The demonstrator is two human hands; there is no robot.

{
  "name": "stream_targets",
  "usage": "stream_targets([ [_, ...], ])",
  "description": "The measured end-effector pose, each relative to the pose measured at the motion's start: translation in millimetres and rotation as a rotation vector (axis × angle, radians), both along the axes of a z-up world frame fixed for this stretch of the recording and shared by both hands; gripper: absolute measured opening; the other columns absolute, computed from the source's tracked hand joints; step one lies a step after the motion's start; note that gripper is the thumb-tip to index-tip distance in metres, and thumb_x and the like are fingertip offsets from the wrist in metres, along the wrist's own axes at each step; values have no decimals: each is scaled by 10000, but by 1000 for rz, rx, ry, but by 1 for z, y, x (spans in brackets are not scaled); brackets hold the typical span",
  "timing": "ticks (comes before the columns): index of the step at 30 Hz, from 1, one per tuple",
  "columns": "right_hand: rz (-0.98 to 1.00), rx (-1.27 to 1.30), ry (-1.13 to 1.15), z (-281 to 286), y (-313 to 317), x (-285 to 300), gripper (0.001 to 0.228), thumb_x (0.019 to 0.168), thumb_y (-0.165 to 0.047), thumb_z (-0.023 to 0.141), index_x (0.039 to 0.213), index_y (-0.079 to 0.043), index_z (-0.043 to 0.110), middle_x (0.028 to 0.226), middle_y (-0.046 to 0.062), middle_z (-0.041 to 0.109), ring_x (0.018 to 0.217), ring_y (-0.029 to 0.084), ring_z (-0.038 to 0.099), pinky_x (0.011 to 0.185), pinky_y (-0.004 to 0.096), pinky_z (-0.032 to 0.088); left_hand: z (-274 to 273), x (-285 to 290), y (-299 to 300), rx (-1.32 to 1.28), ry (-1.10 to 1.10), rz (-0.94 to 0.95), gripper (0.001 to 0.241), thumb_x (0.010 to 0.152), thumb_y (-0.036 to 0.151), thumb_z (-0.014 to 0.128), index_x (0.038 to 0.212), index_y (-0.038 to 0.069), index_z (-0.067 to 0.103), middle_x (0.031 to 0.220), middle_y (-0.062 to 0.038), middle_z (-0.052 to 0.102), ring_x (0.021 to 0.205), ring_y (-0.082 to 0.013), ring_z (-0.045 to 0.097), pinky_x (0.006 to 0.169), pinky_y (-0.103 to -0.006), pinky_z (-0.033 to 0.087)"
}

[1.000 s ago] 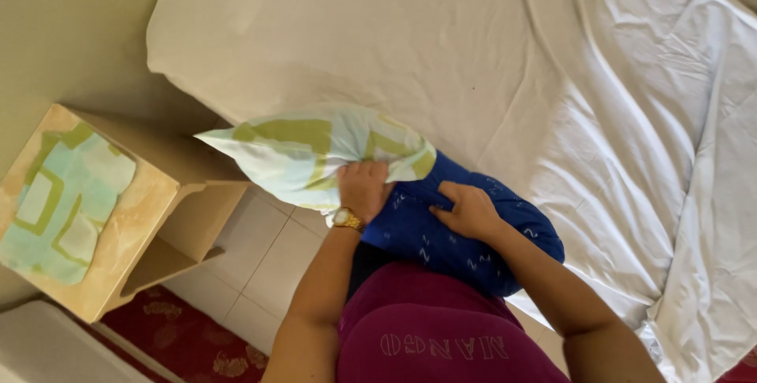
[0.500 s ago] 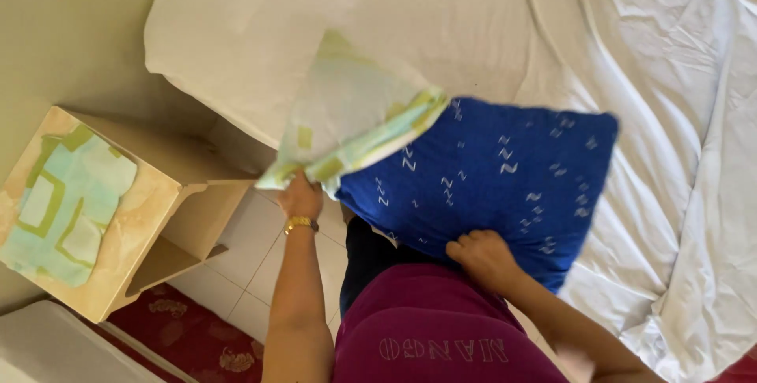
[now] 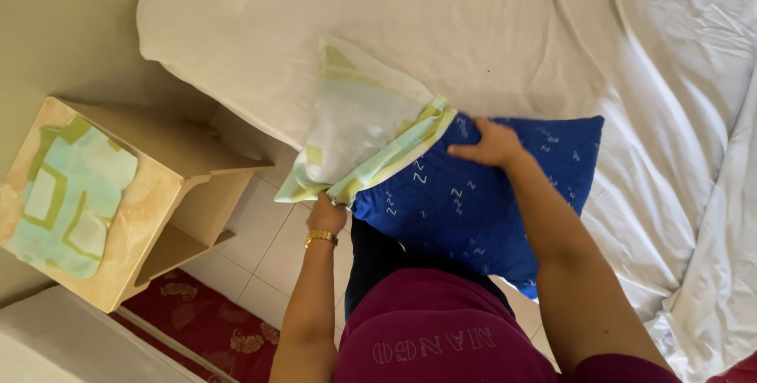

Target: The person removes a light green and white patterned pillowcase from a blue pillow on a bed. They then insert the same pillowcase onto a second blue pillow on an adjacent bed, adjusting the fabric to fit.

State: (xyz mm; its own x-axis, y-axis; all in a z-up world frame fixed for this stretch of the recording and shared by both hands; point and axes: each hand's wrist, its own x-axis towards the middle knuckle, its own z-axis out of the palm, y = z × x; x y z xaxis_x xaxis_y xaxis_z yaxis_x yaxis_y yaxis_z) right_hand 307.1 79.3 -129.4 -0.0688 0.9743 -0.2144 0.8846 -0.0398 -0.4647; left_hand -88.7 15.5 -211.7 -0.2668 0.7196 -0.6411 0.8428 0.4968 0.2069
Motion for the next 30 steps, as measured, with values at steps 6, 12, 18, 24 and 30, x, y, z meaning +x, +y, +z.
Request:
stream_targets([
  [6, -76, -117, 167, 48, -55, -49, 492, 719, -477, 821, 1038, -111, 743, 881, 138, 752, 841, 344, 719, 745, 449, 558, 105, 74, -10, 692, -353, -183, 926, 735, 190, 736, 1563, 32, 353, 1573, -279, 367, 1450, -478, 311, 1180, -606, 261],
  [12, 230, 240, 249, 138, -84, -69, 203, 720, -206, 819, 759, -102, 649, 730, 119, 650, 739, 360, 645, 641, 474, 473, 123, 73, 47, 1038, 1, -492, 613, 684, 227, 706, 1285, 168, 604, 1263, -188, 600, 1186, -391, 520, 1039, -606, 328],
  [18, 489, 327, 122, 194, -134, -32, 270, 530, -138, 807, 709, -128, 605, 696, 60, 604, 714, 299, 591, 653, 446, 430, 91, -35, 128, 743, 167, -94, 287, 946, 114, 630, 1229, 157, 645, 973, -111, 743, 817, -307, 715, 778, -468, 537],
  [24, 363, 311, 71, 154, -146, 2, 268, 554, -127, 796, 740, -115, 603, 747, 61, 623, 751, 300, 601, 699, 433, 446, 100, -21, 91, 591, -375, -94, 492, 886, 167, 640, 1365, 102, 549, 1253, -192, 686, 1152, -338, 668, 989, -438, 516],
  [30, 466, 294, 106, 145, -133, -25, 259, 567, -146, 792, 740, -110, 602, 751, 70, 617, 762, 308, 599, 709, 438, 446, 170, 50, 85, 750, -628, -301, 987, 725, 326, 857, 1525, 23, 363, 1514, -281, 428, 1429, -446, 388, 1144, -501, 349],
])
